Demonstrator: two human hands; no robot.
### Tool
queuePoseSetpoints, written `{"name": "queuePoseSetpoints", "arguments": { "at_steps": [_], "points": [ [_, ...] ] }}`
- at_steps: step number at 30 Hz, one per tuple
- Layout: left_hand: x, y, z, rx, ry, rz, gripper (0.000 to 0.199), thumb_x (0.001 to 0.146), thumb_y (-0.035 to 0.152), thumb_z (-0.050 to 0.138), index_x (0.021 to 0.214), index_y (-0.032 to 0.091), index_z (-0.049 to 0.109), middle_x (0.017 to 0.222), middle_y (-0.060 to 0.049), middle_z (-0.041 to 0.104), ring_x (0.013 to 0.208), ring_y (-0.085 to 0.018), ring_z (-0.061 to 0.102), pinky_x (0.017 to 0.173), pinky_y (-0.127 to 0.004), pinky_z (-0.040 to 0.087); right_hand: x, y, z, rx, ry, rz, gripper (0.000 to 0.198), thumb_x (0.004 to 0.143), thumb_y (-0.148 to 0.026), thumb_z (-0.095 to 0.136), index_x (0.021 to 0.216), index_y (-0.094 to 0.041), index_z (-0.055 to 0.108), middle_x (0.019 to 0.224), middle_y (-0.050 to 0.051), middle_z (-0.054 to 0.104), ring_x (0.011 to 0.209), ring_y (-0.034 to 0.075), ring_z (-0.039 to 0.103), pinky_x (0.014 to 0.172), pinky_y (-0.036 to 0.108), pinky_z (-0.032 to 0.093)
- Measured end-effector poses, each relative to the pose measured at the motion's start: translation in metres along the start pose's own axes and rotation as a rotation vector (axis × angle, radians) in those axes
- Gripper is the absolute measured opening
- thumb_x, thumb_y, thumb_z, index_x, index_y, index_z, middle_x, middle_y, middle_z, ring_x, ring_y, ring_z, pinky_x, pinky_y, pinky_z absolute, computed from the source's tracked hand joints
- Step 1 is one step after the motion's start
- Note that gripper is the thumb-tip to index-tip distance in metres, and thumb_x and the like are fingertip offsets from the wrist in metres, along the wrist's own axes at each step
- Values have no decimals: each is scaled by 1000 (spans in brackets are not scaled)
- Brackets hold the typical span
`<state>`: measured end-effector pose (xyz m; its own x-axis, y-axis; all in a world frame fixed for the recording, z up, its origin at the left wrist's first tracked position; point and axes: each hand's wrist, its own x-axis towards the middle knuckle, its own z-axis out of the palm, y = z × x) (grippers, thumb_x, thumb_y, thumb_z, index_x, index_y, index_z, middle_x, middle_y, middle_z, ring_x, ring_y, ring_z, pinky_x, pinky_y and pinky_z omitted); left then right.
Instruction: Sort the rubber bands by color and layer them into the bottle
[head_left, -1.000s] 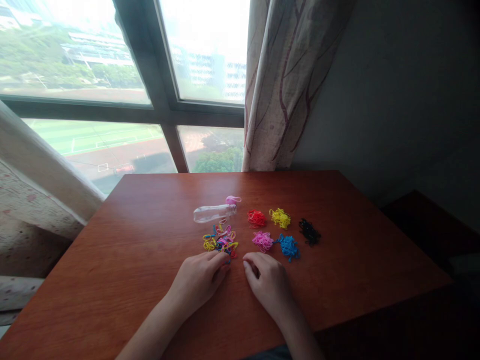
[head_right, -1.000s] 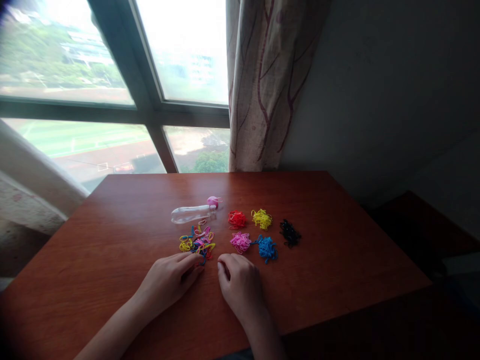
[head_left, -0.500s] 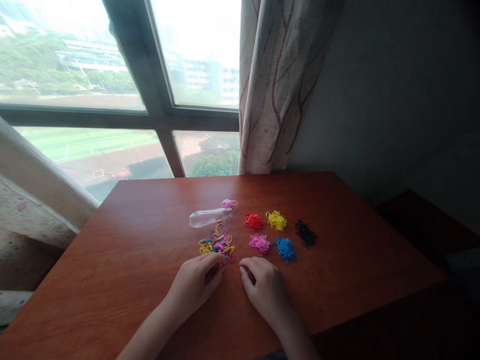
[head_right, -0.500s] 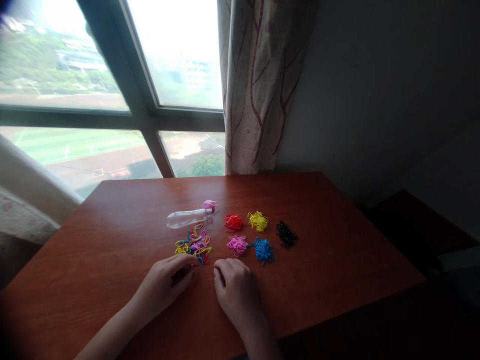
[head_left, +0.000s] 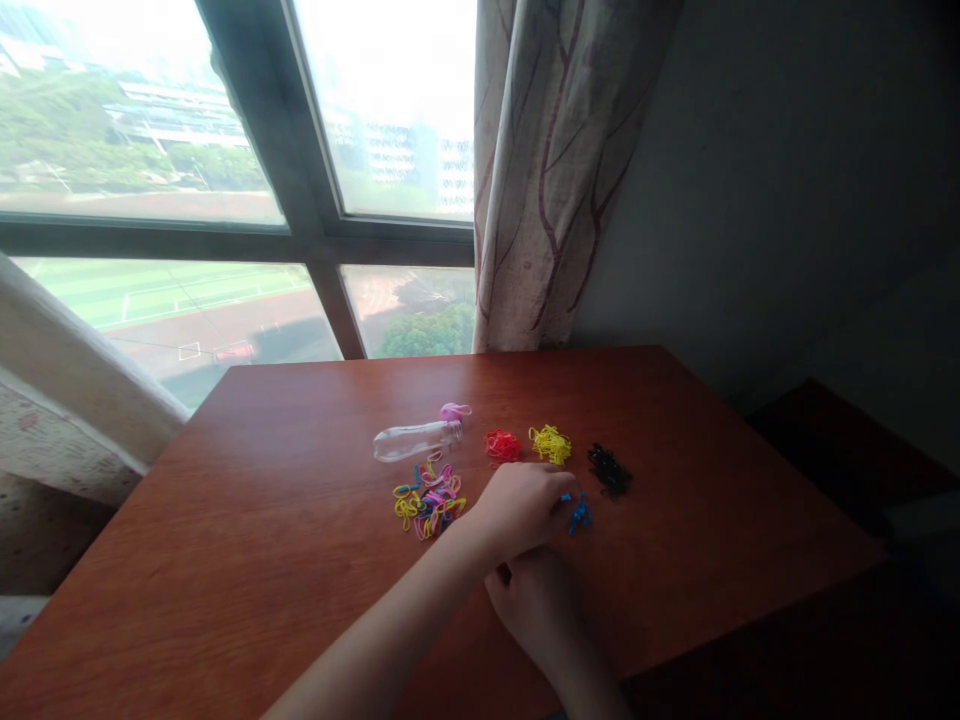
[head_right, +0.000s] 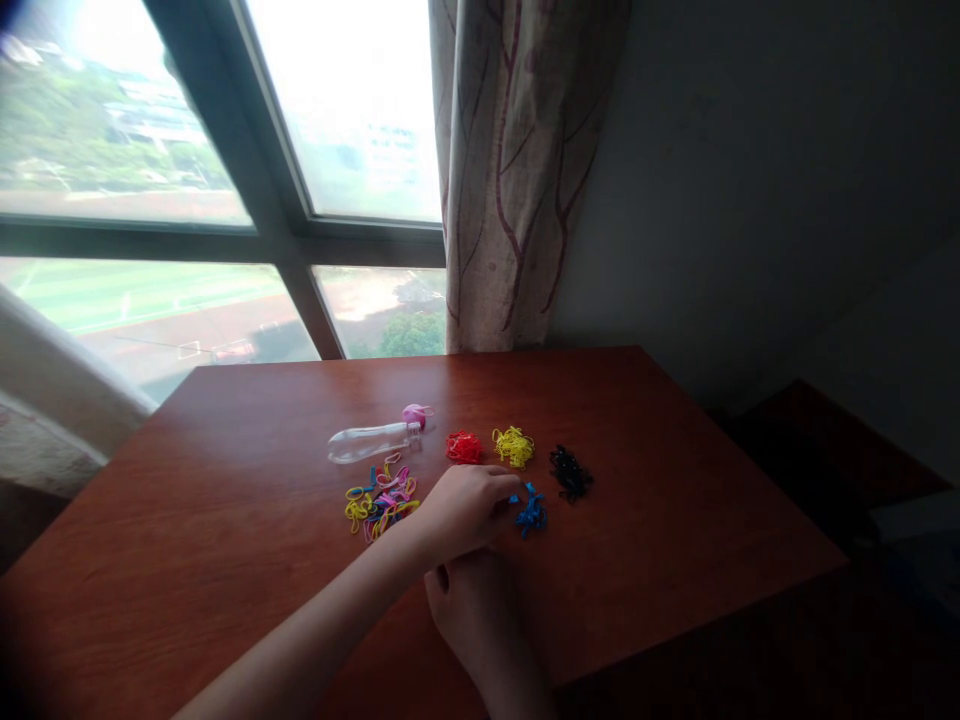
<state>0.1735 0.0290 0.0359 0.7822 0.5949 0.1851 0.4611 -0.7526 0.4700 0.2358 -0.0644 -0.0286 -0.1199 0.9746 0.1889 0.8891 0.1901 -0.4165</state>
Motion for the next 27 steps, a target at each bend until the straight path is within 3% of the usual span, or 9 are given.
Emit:
{"name": "queuePoseSetpoints", "arguments": {
  "at_steps": [5, 15, 22, 27],
  "points": [
    [-12, -9, -4, -16, 33, -50, 11, 83, 20, 60, 90, 23, 68, 85, 0, 71, 73, -15, 64, 63, -22, 44, 2, 0, 0, 57, 28, 6, 19, 77, -8, 54, 79, -20, 68, 74, 5, 72, 66, 20, 66, 55, 28, 30],
    [-104, -44, -22, -61, 218, -258, 16, 88, 17, 51, 86, 21, 66, 77, 0, 70, 65, -11, 60, 60, -20, 43, 3, -3, -5, 292, 56, -16, 18, 88, -11, 51, 87, -22, 65, 82, 1, 68, 79, 17, 63, 72, 26, 42],
    [-162, -53, -20, -54, 275, -342, 18, 90, 20, 48, 90, 21, 66, 74, 1, 68, 58, -10, 59, 57, -18, 45, 6, 20, -17, 494, 78, 10, 17, 89, -18, 51, 90, -21, 67, 81, 3, 69, 71, 16, 64, 64, 23, 48],
    [-174, -57, -22, -44, 318, -380, 17, 90, 21, 48, 89, 21, 64, 76, 1, 69, 61, -11, 61, 59, -19, 46, 12, 37, -23, 441, 131, -57, 18, 90, -21, 50, 89, -21, 68, 81, 4, 70, 72, 17, 66, 66, 25, 51]
  ]
}}
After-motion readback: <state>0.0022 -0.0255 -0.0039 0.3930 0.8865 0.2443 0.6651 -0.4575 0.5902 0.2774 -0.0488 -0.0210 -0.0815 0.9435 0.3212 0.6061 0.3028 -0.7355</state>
